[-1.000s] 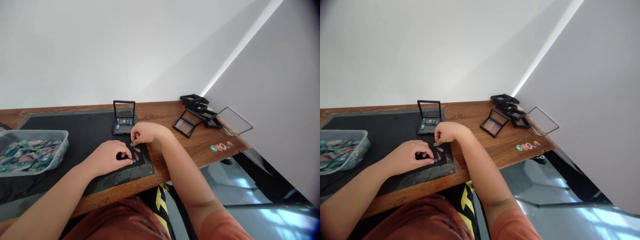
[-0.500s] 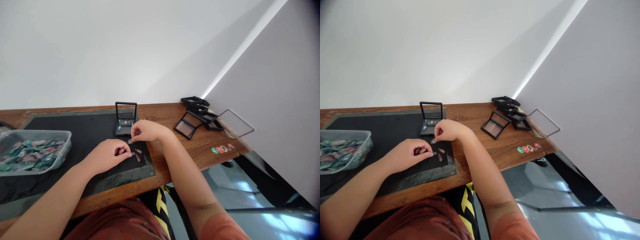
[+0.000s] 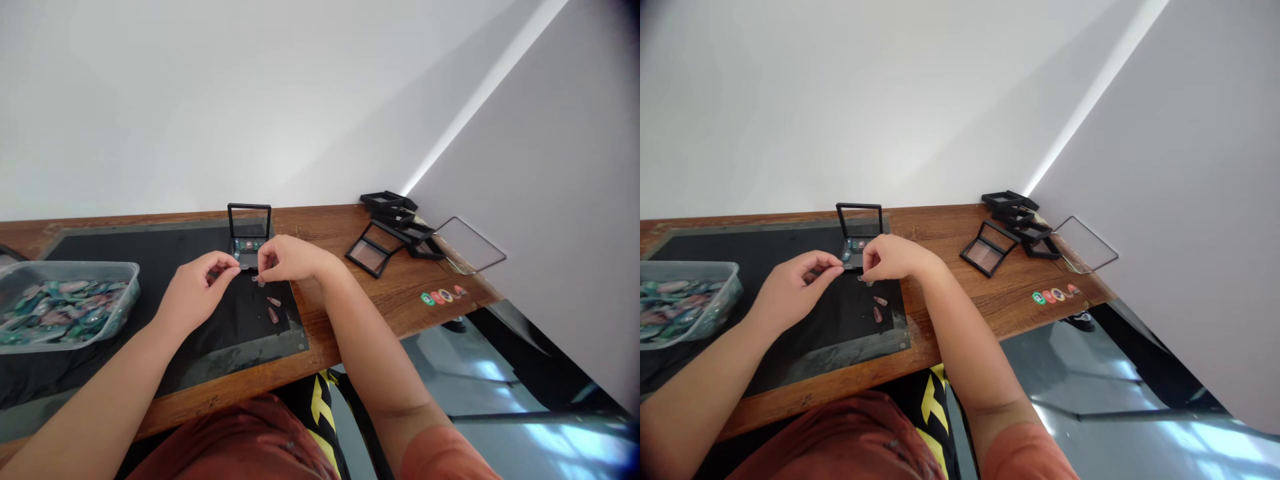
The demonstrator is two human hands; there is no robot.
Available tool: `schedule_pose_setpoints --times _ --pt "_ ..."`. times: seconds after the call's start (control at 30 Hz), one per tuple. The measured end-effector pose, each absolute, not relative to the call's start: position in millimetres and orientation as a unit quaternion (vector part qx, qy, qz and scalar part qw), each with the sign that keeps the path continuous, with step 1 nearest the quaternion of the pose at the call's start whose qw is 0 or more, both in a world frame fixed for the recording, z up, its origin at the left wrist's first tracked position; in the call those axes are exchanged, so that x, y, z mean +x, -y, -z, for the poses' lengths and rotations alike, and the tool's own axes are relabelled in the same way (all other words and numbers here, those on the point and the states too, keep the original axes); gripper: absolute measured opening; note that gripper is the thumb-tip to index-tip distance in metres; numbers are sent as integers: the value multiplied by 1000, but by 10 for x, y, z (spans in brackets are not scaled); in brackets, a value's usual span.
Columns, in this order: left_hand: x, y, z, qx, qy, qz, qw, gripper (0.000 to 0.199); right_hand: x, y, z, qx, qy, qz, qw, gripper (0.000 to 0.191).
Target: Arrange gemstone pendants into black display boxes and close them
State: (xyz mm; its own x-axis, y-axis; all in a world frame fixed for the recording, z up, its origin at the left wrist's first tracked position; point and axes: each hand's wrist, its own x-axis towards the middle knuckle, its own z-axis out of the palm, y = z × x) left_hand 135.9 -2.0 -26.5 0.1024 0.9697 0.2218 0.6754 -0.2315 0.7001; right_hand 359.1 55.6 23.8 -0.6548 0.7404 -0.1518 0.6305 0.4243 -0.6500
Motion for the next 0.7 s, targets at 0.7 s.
schedule_pose_setpoints --times 0.7 --pt "1344 15 279 700 -574 -416 80 21 3400 -613 23 -349 821 -351 283 16"
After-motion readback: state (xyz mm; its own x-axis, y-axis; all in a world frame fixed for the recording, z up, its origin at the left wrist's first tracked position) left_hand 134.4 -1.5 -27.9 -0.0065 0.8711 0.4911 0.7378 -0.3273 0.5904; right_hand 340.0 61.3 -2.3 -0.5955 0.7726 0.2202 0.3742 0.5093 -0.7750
